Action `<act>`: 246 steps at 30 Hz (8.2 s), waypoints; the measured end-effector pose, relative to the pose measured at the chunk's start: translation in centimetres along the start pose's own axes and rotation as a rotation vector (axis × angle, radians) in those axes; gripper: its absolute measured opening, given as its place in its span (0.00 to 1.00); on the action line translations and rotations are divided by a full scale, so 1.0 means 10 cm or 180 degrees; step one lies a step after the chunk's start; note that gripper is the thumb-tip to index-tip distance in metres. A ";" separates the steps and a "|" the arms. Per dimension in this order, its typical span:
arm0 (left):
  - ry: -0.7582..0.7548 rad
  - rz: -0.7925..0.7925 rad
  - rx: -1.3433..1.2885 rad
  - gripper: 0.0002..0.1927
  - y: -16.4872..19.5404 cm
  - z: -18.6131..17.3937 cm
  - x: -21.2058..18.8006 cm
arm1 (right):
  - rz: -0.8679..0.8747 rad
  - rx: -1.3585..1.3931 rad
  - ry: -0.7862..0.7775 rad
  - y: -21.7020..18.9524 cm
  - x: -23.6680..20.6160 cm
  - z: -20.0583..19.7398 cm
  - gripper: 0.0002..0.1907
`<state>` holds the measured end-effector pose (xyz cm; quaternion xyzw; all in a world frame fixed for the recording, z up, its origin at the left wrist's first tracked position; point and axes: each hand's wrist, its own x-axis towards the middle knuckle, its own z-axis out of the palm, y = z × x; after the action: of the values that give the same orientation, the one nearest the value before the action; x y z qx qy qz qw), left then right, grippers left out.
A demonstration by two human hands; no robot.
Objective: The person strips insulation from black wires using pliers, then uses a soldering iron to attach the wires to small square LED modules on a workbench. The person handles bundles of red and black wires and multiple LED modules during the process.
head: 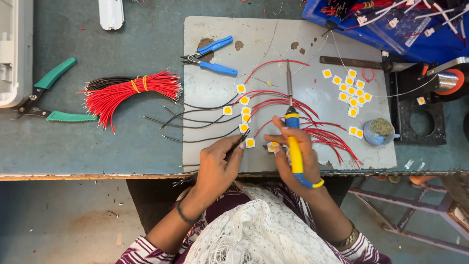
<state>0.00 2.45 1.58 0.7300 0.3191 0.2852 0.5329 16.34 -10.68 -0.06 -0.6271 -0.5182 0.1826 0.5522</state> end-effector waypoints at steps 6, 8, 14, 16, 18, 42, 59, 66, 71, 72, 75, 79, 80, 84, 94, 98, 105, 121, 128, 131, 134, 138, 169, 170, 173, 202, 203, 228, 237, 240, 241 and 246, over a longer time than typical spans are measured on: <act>-0.0137 0.0120 0.0323 0.08 -0.10 0.04 0.00 | 0.0187 0.0507 0.0406 0.04 -0.10 -0.16 0.26; -0.0153 0.0415 0.0549 0.07 -0.11 0.03 0.01 | 0.0152 0.0481 0.0490 0.03 -0.12 -0.19 0.24; -0.0249 0.1368 0.1109 0.08 -0.17 -0.11 0.06 | 0.0230 0.0406 0.0655 0.02 -0.19 -0.30 0.19; -0.0356 0.1431 0.1200 0.08 -0.19 -0.15 0.07 | 0.0207 0.0288 0.0722 0.03 -0.22 -0.33 0.20; -0.0564 0.1529 0.1344 0.08 -0.20 -0.17 0.07 | 0.0167 0.0294 0.0791 0.02 -0.25 -0.35 0.22; -0.0826 0.1696 0.1957 0.15 -0.30 -0.13 0.03 | 0.0309 -0.0037 0.1134 -0.20 -0.39 -0.61 0.12; -0.0789 0.1669 0.1934 0.16 -0.27 -0.12 0.03 | 0.0083 -0.0466 0.0700 -0.25 -0.15 -0.49 0.07; -0.0684 0.1705 0.1973 0.13 -0.27 -0.11 0.03 | -0.0229 -0.0852 0.0417 -0.46 -0.01 -0.45 0.05; -0.0679 0.1693 0.1993 0.14 -0.26 -0.10 0.04 | -0.0393 -0.0869 0.0321 -0.52 0.04 -0.41 0.05; -0.0684 0.1686 0.1996 0.14 -0.26 -0.10 0.04 | -0.0407 -0.0887 0.0301 -0.52 0.04 -0.42 0.05; -0.0753 0.1649 0.1988 0.15 -0.26 -0.11 0.05 | -0.0364 -0.1130 0.0432 -0.50 0.02 -0.42 0.06; -0.0773 0.1626 0.2065 0.17 -0.25 -0.10 0.06 | -0.0271 -0.0813 0.0587 -0.47 -0.03 -0.49 0.08; -0.0783 0.1623 0.2072 0.17 -0.25 -0.10 0.06 | -0.0215 -0.0792 0.0603 -0.46 -0.04 -0.50 0.08; -0.0820 0.1623 0.2053 0.18 -0.24 -0.11 0.07 | -0.0295 -0.0983 0.0568 -0.42 -0.04 -0.48 0.08; -0.0813 0.1634 0.2072 0.19 -0.25 -0.11 0.06 | -0.0227 -0.0941 0.0470 -0.41 -0.01 -0.44 0.07; -0.0828 0.1611 0.2071 0.19 -0.26 -0.10 0.06 | -0.0237 -0.0863 0.0576 -0.37 -0.07 -0.50 0.08; -0.0771 0.1652 0.2042 0.19 -0.29 -0.10 0.05 | -0.0012 -0.0124 0.1204 -0.26 -0.21 -0.53 0.22; 0.0224 0.0867 0.0592 0.06 -0.19 -0.24 0.16 | -0.0297 -0.1614 -0.0199 -0.20 0.12 -0.19 0.30; 0.0348 0.1613 0.0877 0.05 -0.05 -0.21 0.04 | -0.0302 -0.1432 -0.0163 -0.13 0.17 -0.09 0.30; 0.0021 0.1258 0.0392 0.06 -0.08 -0.15 -0.02 | -0.0498 -0.1216 -0.0136 -0.17 0.17 0.01 0.32; 0.0041 0.0973 0.0247 0.06 -0.14 -0.12 -0.06 | -0.0624 -0.1021 -0.0238 -0.19 0.17 0.13 0.33; -0.0008 0.0835 0.0249 0.07 -0.21 -0.17 -0.09 | -0.0620 -0.1195 -0.0126 -0.19 0.14 0.10 0.34; -0.0029 0.2059 0.2014 0.08 -0.25 0.08 -0.16 | -0.0335 0.0257 0.1730 -0.12 -0.34 -0.69 0.30; -0.0016 0.2044 0.1997 0.07 -0.25 0.08 -0.16 | -0.0345 0.0466 0.1782 -0.11 -0.33 -0.70 0.28; 0.0011 0.2002 0.1947 0.07 -0.24 0.09 -0.16 | -0.0421 0.0773 0.1717 -0.10 -0.35 -0.74 0.21; -0.0161 0.1807 0.1973 0.07 -0.22 0.10 -0.15 | -0.0034 -0.0559 0.0168 -0.42 -0.06 -0.63 0.09; -0.0168 0.1799 0.1959 0.07 -0.21 0.10 -0.15 | -0.0069 -0.0553 0.0133 -0.45 -0.04 -0.62 0.09; -0.0157 0.1726 0.1967 0.06 -0.20 0.10 -0.14 | -0.0006 -0.0612 0.0475 -0.41 -0.15 -0.60 0.09; -0.0172 0.1739 0.1917 0.06 -0.19 0.10 -0.14 | 0.0071 -0.0528 0.0373 -0.39 -0.14 -0.61 0.08; -0.0150 0.1740 0.1934 0.06 -0.19 0.10 -0.14 | 0.0168 -0.0614 0.0490 -0.40 -0.17 -0.61 0.08; -0.0135 0.1742 0.1942 0.06 -0.18 0.10 -0.14 | 0.0167 -0.0614 0.0486 -0.40 -0.17 -0.61 0.08; -0.0171 0.1744 0.1924 0.06 -0.18 0.10 -0.14 | 0.0164 -0.0599 0.0451 -0.39 -0.15 -0.59 0.08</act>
<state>-0.43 1.23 -0.55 0.9189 0.1683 0.2908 0.2069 18.73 -15.47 4.75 -0.7005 -0.4765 0.1025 0.5212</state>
